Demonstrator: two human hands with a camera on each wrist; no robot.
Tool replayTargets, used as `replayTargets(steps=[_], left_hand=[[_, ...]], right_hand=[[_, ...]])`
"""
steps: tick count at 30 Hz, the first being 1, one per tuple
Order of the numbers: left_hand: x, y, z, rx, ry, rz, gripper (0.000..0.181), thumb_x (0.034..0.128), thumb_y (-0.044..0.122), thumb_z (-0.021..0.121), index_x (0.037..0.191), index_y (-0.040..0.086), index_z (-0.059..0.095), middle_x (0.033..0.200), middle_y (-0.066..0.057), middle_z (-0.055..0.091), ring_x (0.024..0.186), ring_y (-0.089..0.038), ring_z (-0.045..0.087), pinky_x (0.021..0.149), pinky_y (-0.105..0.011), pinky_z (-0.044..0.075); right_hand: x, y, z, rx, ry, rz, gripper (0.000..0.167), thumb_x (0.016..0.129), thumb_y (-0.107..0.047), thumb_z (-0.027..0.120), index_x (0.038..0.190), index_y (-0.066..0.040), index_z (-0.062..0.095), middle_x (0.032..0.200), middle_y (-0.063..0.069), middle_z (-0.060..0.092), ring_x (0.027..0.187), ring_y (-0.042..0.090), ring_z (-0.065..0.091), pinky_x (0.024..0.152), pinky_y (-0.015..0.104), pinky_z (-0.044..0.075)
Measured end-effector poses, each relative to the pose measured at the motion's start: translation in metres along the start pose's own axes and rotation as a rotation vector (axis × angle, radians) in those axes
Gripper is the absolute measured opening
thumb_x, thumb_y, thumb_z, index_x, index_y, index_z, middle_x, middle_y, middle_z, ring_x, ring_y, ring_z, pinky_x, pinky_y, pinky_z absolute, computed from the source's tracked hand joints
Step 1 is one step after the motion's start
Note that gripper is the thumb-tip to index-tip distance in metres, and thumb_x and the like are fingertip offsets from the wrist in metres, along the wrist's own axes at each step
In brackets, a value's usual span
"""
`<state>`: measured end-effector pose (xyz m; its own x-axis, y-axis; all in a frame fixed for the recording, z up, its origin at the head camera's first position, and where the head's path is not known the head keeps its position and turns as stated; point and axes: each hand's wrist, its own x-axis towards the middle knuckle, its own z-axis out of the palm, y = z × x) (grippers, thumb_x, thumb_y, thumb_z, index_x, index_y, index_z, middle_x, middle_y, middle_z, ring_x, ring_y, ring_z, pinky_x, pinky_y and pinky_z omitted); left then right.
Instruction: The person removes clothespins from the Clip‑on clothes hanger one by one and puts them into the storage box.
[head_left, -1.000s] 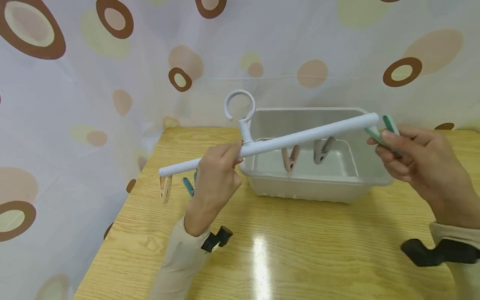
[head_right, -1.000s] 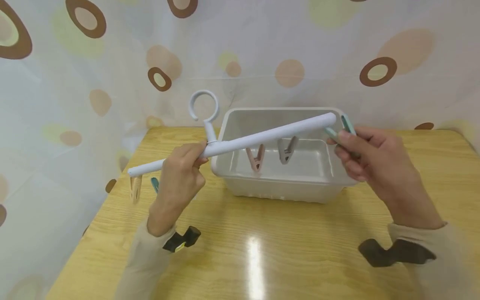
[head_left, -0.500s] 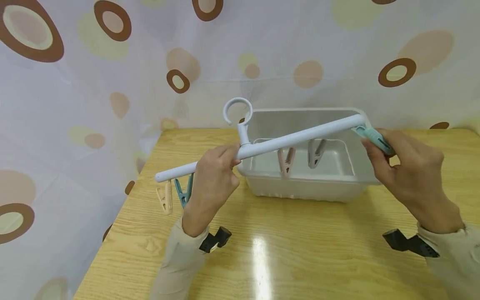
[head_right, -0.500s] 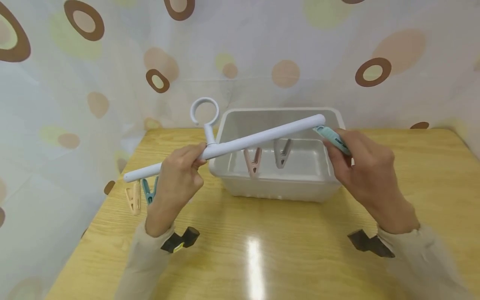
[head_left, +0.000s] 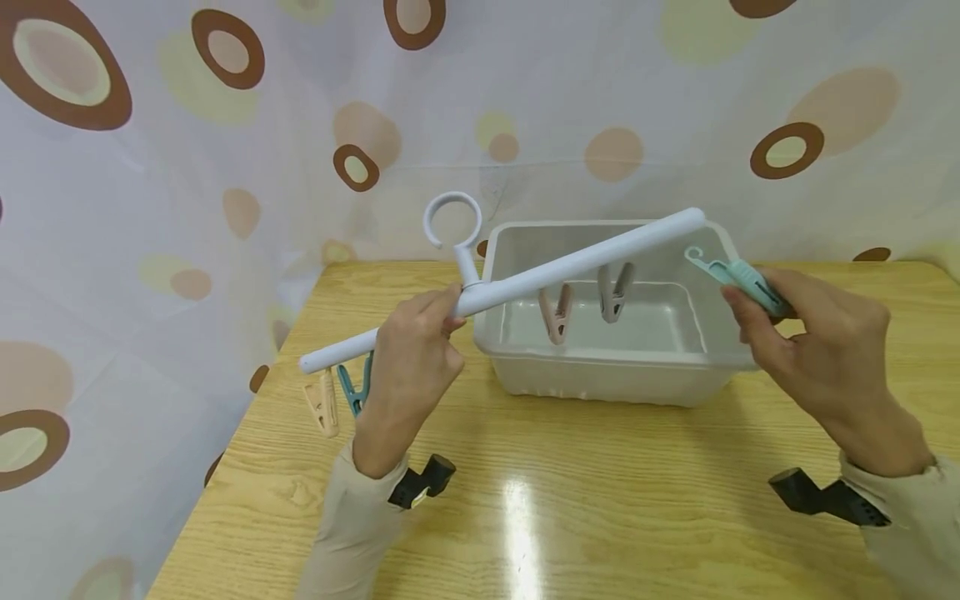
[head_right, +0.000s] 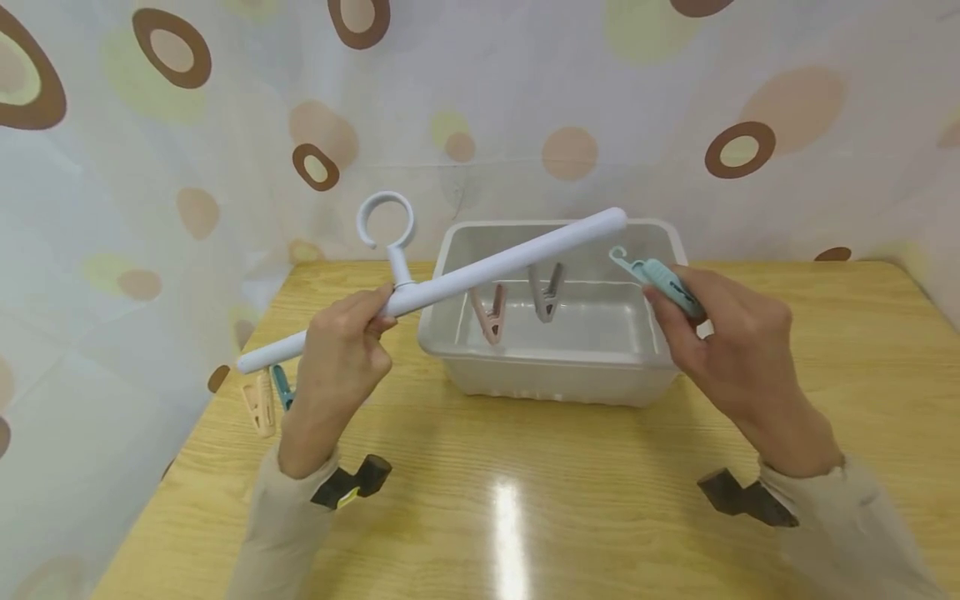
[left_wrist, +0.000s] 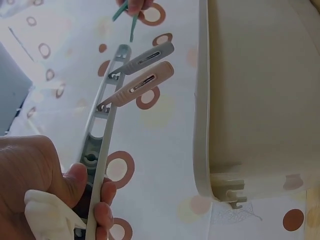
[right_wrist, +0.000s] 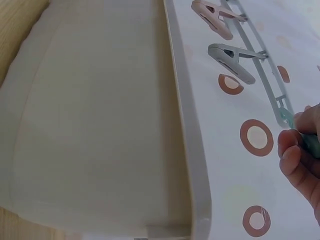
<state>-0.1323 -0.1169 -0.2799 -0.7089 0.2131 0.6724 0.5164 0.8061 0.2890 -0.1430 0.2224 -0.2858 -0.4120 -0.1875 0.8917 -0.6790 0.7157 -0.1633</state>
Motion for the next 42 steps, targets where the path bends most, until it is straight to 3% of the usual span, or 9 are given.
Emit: replayTargets(steps=[4,10,19,23,30,34,38,40,42], left_hand=[[-0.001,-0.003,-0.003,0.004,0.002,-0.006,0.03,0.0758,-0.016,0.067,0.105,-0.008,0.069,0.09,-0.016,0.071,0.077,-0.032,0.068,0.066,-0.04,0.057],[-0.001,-0.005,-0.005,0.018,0.004,-0.018,0.029,0.0777,-0.013,0.068,0.106,-0.008,0.069,0.09,-0.017,0.071,0.079,-0.033,0.068,0.067,-0.04,0.057],[-0.001,-0.005,-0.011,0.055,-0.001,-0.031,0.027,0.0797,-0.01,0.069,0.106,-0.007,0.069,0.089,-0.015,0.071,0.077,-0.032,0.067,0.067,-0.04,0.057],[-0.001,-0.006,-0.013,0.049,0.005,-0.029,0.026,0.0795,-0.01,0.069,0.106,-0.007,0.07,0.09,-0.016,0.071,0.078,-0.033,0.067,0.068,-0.041,0.057],[-0.001,-0.005,-0.014,0.06,-0.001,-0.021,0.026,0.0799,-0.009,0.069,0.106,-0.007,0.069,0.09,-0.016,0.071,0.078,-0.033,0.067,0.068,-0.04,0.057],[-0.001,-0.005,-0.015,0.062,0.005,-0.017,0.026,0.0796,-0.009,0.069,0.106,-0.007,0.07,0.09,-0.016,0.071,0.078,-0.032,0.067,0.067,-0.04,0.057],[0.0,-0.004,-0.017,0.058,0.003,-0.01,0.027,0.0794,-0.01,0.069,0.106,-0.008,0.07,0.09,-0.016,0.071,0.078,-0.032,0.067,0.067,-0.039,0.057],[-0.001,-0.004,-0.017,0.058,0.001,-0.009,0.027,0.0795,-0.01,0.069,0.106,-0.007,0.07,0.09,-0.016,0.071,0.078,-0.032,0.067,0.067,-0.039,0.057],[0.0,-0.004,-0.018,0.058,0.0,-0.009,0.027,0.0799,-0.009,0.069,0.106,-0.007,0.069,0.089,-0.016,0.071,0.077,-0.032,0.067,0.067,-0.039,0.057]], right_hand=[[0.003,0.003,-0.002,-0.022,-0.032,-0.019,0.063,0.095,-0.052,0.051,0.082,0.008,0.069,0.054,0.004,0.06,0.051,-0.004,0.052,0.063,0.0,0.034],[0.007,0.007,-0.004,-0.025,-0.088,-0.034,0.062,0.096,-0.051,0.05,0.085,0.007,0.07,0.053,0.001,0.06,0.054,-0.013,0.05,0.051,0.005,0.035],[0.014,0.015,-0.005,-0.06,-0.176,-0.038,0.06,0.097,-0.05,0.047,0.085,0.006,0.068,0.054,0.002,0.061,0.049,-0.007,0.049,0.042,0.011,0.031],[0.017,0.017,-0.003,-0.039,-0.23,0.021,0.032,0.093,-0.027,0.065,0.091,0.004,0.069,0.06,0.006,0.065,0.06,-0.019,0.046,0.044,0.01,0.034],[0.02,0.025,0.003,-0.044,-0.266,0.032,0.048,0.095,-0.042,0.057,0.096,0.004,0.07,0.072,0.011,0.071,0.072,-0.021,0.048,0.051,0.009,0.037],[0.023,0.029,0.006,-0.053,-0.262,0.036,0.033,0.092,-0.03,0.066,0.093,0.002,0.07,0.073,0.011,0.07,0.07,-0.017,0.048,0.053,0.011,0.037],[0.026,0.032,0.011,-0.053,-0.275,0.035,0.02,0.087,-0.017,0.073,0.096,0.001,0.071,0.076,0.011,0.07,0.071,-0.018,0.045,0.058,0.005,0.037],[0.028,0.033,0.014,-0.049,-0.29,0.038,0.02,0.081,-0.008,0.077,0.099,0.0,0.072,0.08,0.011,0.071,0.07,-0.017,0.047,0.061,0.002,0.037],[0.031,0.033,0.015,-0.058,-0.312,0.033,0.025,0.077,-0.004,0.079,0.1,-0.001,0.073,0.081,0.01,0.072,0.064,-0.007,0.055,0.062,0.0,0.037]])
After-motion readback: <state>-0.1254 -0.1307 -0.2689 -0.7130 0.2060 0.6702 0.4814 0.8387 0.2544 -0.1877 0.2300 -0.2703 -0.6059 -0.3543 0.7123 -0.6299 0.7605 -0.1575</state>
